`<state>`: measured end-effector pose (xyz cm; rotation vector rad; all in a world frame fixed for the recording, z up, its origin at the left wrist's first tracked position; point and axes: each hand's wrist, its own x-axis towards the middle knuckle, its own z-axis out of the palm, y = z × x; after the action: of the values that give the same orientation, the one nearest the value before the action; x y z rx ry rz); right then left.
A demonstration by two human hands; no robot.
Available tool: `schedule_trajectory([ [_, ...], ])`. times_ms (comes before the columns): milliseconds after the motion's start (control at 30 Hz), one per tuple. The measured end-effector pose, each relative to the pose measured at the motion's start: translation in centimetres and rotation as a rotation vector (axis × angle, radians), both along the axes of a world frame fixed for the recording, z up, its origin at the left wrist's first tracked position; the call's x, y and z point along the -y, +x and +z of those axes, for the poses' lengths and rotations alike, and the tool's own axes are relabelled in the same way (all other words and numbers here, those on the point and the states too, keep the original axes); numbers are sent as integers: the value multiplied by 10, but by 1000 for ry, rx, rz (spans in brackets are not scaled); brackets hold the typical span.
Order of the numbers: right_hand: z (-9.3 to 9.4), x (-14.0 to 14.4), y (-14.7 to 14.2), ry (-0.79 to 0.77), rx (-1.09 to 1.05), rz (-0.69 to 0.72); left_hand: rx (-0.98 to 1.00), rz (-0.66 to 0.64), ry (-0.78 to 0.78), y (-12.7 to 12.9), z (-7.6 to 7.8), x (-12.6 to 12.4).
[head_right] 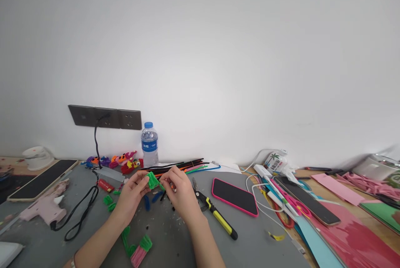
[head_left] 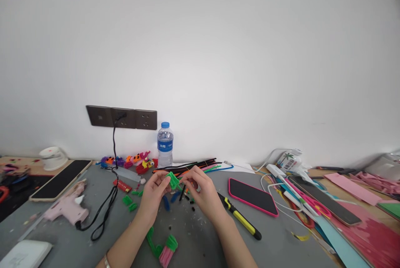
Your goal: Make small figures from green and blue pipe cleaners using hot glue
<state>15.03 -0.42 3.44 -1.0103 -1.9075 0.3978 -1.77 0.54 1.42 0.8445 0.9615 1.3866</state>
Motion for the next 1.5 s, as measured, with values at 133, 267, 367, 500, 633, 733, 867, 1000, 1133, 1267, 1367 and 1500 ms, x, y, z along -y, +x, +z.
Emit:
schedule_trajectory([
  [133,0,2,-1,-12,-2,28,1,-4,0,0,-1,0],
  [267,1,4,-2,-27,17,37,-1,-23,6,0,-3,0],
  [367,2,5,-3,-27,30,40,-6,-31,6,-1,-4,0],
  [500,4,5,-3,-30,42,41,8,-21,1,0,-2,1],
  [633,3,5,-3,-24,46,35,9,-23,-11,0,0,1],
  [733,2,5,-3,-22,57,31,12,-14,-16,0,1,0],
  [867,2,5,-3,-34,68,29,5,-2,-8,1,2,0],
  [1000,3,5,-3,-35,60,41,-8,6,-3,1,2,0],
  [1133,4,5,-3,-38,57,45,-5,7,-1,1,2,0],
  [1267,4,5,-3,-36,54,44,0,5,1,1,2,0],
  [1367,3,5,-4,-32,38,44,-1,4,-6,1,3,1],
  [1500,2,4,-4,-32,18,49,20,3,-8,1,3,0],
])
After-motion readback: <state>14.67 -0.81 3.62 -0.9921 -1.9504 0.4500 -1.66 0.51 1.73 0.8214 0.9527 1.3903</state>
